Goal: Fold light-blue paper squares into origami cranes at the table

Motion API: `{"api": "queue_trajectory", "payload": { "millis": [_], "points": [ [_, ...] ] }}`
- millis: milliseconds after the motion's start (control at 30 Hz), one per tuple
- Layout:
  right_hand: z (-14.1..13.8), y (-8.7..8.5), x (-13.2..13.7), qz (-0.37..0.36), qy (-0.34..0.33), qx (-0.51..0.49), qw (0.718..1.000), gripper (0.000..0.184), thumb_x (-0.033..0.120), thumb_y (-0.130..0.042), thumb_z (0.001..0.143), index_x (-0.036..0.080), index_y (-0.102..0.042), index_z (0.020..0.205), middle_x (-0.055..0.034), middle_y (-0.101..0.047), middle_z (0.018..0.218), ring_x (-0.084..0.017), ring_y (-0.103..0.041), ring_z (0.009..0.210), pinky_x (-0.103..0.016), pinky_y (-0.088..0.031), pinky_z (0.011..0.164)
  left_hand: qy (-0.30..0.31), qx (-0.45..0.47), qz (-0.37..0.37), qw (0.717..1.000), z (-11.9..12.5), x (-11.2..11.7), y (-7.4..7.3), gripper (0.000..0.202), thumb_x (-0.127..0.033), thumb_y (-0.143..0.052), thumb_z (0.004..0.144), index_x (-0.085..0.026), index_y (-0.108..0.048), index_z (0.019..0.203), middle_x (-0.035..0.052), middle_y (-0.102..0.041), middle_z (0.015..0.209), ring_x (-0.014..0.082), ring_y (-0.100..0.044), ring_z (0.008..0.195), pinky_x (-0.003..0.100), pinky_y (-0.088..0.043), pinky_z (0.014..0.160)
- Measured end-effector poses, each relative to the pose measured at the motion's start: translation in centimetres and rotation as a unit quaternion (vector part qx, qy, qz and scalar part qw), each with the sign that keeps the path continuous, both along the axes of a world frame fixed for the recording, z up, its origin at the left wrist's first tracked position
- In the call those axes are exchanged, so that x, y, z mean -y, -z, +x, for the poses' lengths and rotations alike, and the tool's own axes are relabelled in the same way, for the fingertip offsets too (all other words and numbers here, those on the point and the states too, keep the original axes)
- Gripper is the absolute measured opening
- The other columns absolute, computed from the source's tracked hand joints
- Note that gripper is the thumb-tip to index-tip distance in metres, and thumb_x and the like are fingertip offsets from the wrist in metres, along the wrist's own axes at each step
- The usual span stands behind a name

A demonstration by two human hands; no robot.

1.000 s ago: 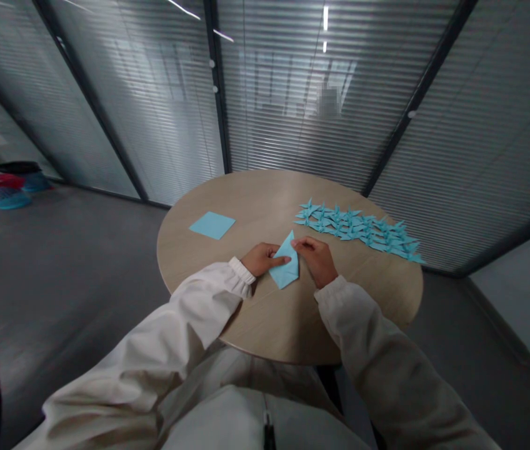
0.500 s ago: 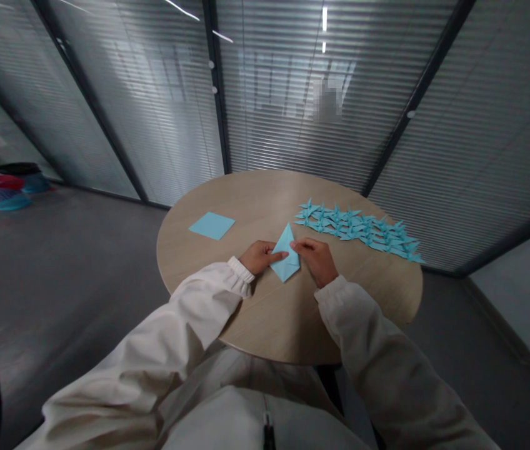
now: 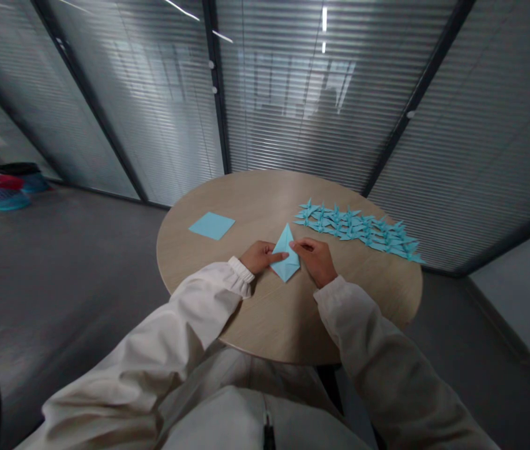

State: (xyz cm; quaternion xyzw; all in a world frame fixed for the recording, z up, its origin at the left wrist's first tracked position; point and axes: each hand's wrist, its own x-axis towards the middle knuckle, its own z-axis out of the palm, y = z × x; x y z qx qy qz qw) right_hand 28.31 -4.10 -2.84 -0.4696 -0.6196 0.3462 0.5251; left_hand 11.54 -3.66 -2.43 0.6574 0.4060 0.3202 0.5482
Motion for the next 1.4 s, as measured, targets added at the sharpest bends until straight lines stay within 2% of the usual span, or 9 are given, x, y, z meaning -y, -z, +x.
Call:
{"api": "queue_trajectory", "payload": {
  "millis": [233,400,533,667,900,1133,1400],
  "points": [
    [0.1,0.5,-0.2,-0.032,-0.055,0.000,0.998,0.027,0.041,-0.061,0.066,0.015,-0.066,0.069,-0.0001,-0.061,0.062,-0.014,-0.054,0.060,-0.025,-0.044,0.060,-0.046,-0.066,0.104,0.991,-0.4,-0.4,-0.1,0.040,-0.049,-0.059,0.066,-0.011,-0.051,0.054,-0.0058,-0.037,0.045,0.0049,-0.032,0.044,0.017,-0.026,0.042],
    [0.2,0.7,-0.4,-0.018,-0.051,0.023,0.998,0.027,0.041,-0.060,0.067,0.015,-0.065,0.064,0.0002,-0.060,0.060,-0.014,-0.053,0.059,-0.025,-0.043,0.059,-0.047,-0.095,0.136,0.985,-0.5,-0.4,0.2,0.040,-0.048,-0.054,0.069,-0.011,-0.050,0.054,-0.0055,-0.035,0.046,0.0050,-0.030,0.045,0.018,-0.023,0.043],
    [0.2,0.5,-0.3,-0.030,-0.066,0.005,0.997,0.026,0.041,-0.061,0.067,0.015,-0.066,0.065,0.0001,-0.062,0.063,-0.014,-0.055,0.062,-0.025,-0.043,0.061,-0.068,-0.106,0.150,0.981,-0.5,-0.2,-0.2,0.041,-0.048,-0.054,0.068,-0.012,-0.048,0.052,-0.0056,-0.033,0.046,0.0050,-0.029,0.045,0.018,-0.021,0.042],
    [0.2,0.7,-0.5,-0.056,-0.086,-0.022,0.995,0.027,0.041,-0.063,0.065,0.015,-0.066,0.073,-0.0020,-0.066,0.070,-0.016,-0.058,0.067,-0.027,-0.045,0.064,-0.086,-0.084,0.139,0.983,-0.5,-0.2,-0.5,0.040,-0.049,-0.056,0.067,-0.012,-0.049,0.053,-0.0058,-0.034,0.046,0.0049,-0.030,0.044,0.018,-0.022,0.043],
    [0.4,0.9,-0.7,-0.029,-0.050,0.026,0.998,0.025,0.040,-0.063,0.066,0.015,-0.066,0.069,-0.0027,-0.065,0.066,-0.016,-0.058,0.063,-0.028,-0.046,0.063,-0.103,-0.096,0.168,0.976,-0.8,-0.6,-0.1,0.037,-0.045,-0.058,0.066,-0.011,-0.053,0.054,-0.0055,-0.033,0.045,0.0053,-0.030,0.045,0.018,-0.021,0.042],
    [0.3,0.9,-0.7,-0.038,-0.097,-0.020,0.994,0.022,0.037,-0.062,0.067,0.016,-0.063,0.074,-0.0022,-0.065,0.070,-0.016,-0.059,0.068,-0.027,-0.045,0.066,-0.123,-0.064,0.154,0.978,-0.8,-0.4,-0.3,0.035,-0.044,-0.058,0.067,-0.010,-0.058,0.058,-0.0034,-0.042,0.045,0.0089,-0.041,0.049,0.019,-0.028,0.044],
    [0.3,0.7,-0.6,-0.016,-0.061,0.054,0.997,0.019,0.036,-0.057,0.071,0.017,-0.057,0.070,0.0010,-0.057,0.061,-0.014,-0.053,0.059,-0.025,-0.041,0.058,-0.107,-0.044,0.150,0.982,-0.7,-0.6,-0.1,0.038,-0.046,-0.059,0.068,-0.009,-0.060,0.063,-0.0021,-0.047,0.049,0.0096,-0.044,0.051,0.019,-0.031,0.045]
  ]
}}
